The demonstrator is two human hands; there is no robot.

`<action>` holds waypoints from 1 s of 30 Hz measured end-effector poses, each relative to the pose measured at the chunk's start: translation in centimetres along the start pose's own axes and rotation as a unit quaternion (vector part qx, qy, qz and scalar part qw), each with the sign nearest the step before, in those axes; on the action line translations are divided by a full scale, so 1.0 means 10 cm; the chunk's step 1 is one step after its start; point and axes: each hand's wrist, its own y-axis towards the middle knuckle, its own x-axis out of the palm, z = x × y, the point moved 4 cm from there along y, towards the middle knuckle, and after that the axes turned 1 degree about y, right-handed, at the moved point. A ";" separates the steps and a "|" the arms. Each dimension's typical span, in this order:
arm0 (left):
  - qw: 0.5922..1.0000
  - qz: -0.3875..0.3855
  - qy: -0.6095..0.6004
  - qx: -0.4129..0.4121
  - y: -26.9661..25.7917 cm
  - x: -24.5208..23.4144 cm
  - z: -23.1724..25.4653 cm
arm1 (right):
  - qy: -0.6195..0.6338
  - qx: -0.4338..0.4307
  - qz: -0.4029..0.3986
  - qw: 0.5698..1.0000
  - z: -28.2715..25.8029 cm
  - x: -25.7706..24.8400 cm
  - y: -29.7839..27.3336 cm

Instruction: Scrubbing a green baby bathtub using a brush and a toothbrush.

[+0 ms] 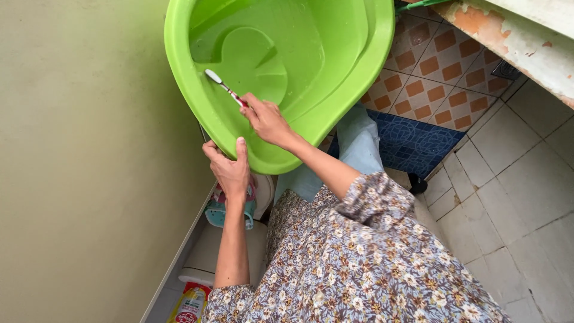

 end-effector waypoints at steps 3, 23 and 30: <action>1.000 0.002 -0.001 0.006 0.02 0.00 -0.03 | -0.132 -0.023 0.035 0.990 0.76 0.13 0.17; 0.999 -0.028 -0.032 0.000 0.09 -0.04 0.02 | -0.004 0.056 0.013 0.998 0.01 0.06 0.09; 0.997 -0.061 -0.026 -0.028 0.12 0.02 -0.18 | -0.192 -0.226 0.104 0.949 -0.29 0.00 0.03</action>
